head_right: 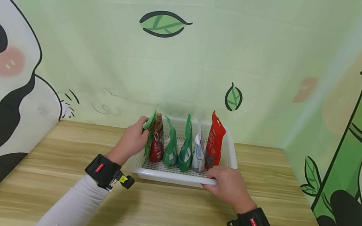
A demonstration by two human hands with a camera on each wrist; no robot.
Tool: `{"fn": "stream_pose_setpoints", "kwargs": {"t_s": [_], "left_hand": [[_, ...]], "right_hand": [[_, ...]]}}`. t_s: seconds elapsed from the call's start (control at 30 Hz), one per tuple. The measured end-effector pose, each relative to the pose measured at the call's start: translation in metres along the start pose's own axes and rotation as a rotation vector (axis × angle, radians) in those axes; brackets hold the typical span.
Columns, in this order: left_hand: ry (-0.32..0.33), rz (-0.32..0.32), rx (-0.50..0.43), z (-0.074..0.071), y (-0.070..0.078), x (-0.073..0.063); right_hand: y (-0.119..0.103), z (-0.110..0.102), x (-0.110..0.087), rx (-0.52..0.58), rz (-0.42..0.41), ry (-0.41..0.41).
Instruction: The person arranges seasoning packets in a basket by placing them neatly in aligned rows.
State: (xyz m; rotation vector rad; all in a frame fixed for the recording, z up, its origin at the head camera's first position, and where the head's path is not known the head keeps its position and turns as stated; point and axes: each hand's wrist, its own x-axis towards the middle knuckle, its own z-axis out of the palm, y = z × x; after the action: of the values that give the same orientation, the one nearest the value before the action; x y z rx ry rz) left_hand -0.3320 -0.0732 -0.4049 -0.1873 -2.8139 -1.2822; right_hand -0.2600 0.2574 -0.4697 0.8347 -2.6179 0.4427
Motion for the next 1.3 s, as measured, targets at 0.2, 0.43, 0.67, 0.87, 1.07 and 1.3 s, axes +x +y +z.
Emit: {"fn": "stream_pose_setpoints", "kwargs": {"t_s": [0.2,0.43,0.67,0.87,1.07,1.3], "left_hand": [[-0.076,0.008,0.045,0.008,-0.001,0.001],[-0.131,0.040,0.118,0.014,0.000,0.000],[-0.186,0.034,0.177,0.015,-0.003,0.000],[-0.230,0.020,0.200,0.019,-0.004,-0.001],[-0.253,0.014,0.236,0.022,-0.006,-0.003],[-0.241,0.014,0.231,0.021,-0.005,-0.005]], "right_hand": [[-0.001,-0.001,0.000,0.002,-0.003,0.005],[-0.001,0.000,0.000,-0.006,0.002,0.005],[0.000,0.001,0.000,-0.008,0.002,0.006],[0.001,0.002,-0.001,-0.008,0.000,0.013],[0.002,0.003,-0.001,-0.020,-0.001,0.020],[0.001,0.002,-0.001,-0.018,-0.023,0.045]]}}
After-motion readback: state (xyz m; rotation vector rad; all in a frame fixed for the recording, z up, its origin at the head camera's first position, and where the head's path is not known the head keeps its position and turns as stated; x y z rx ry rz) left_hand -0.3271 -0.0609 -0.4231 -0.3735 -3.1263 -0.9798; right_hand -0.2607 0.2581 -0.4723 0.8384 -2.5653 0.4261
